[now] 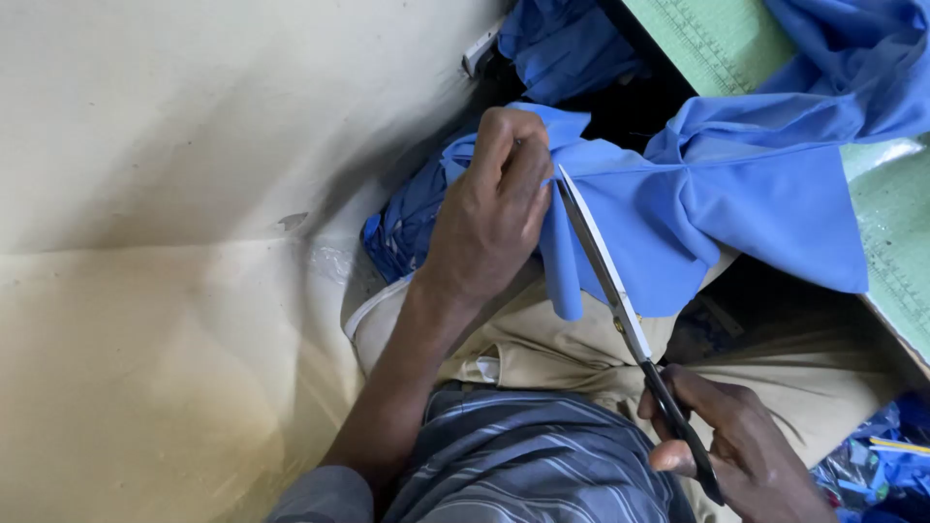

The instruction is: Trimming loose threads and excess fabric from a blue garment using tailor scissors

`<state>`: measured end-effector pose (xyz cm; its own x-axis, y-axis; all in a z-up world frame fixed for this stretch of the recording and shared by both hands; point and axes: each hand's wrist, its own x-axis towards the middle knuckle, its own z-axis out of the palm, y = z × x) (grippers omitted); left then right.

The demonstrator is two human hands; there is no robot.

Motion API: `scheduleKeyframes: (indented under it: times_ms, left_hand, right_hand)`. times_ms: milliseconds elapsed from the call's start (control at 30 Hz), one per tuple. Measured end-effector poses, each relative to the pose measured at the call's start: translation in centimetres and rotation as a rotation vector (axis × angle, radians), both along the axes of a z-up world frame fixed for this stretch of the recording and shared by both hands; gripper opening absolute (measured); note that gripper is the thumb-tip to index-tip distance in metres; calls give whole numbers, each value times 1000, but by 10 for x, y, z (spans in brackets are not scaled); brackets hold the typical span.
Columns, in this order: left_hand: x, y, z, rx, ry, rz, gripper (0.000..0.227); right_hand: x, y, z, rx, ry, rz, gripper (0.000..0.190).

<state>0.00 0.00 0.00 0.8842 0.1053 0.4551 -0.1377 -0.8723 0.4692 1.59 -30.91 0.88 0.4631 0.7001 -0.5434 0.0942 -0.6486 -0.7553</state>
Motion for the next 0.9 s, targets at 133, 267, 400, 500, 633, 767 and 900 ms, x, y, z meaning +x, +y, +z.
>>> scheduleKeyframes:
  times_ms: [133,267,400,500,633,767,900]
  left_hand:
    - [-1,0,3,-79,-121,-22,9]
    - [-1,2,-2,-31,-252,-56,13]
    - [-1,3,-3,-19,-284,-86,15]
    - [-2,6,-6,17,-265,-100,19]
    - [-1,8,-4,4,-271,-118,17]
    - [0,11,8,-9,-295,-101,19]
    - [4,21,7,-149,-173,-137,25]
  right_hand:
    - [-1,-8,-7,-141,-19,-46,55]
    - [0,0,7,-97,-26,-73,65]
    - [0,-1,6,-29,-22,-33,74]
    - [-5,-4,9,-317,-57,-64,59]
    - [-9,-5,6,-417,-63,-138,44]
    - [-12,-21,-7,-182,-102,-148,38]
    - [-14,-29,-7,-214,2,-162,47]
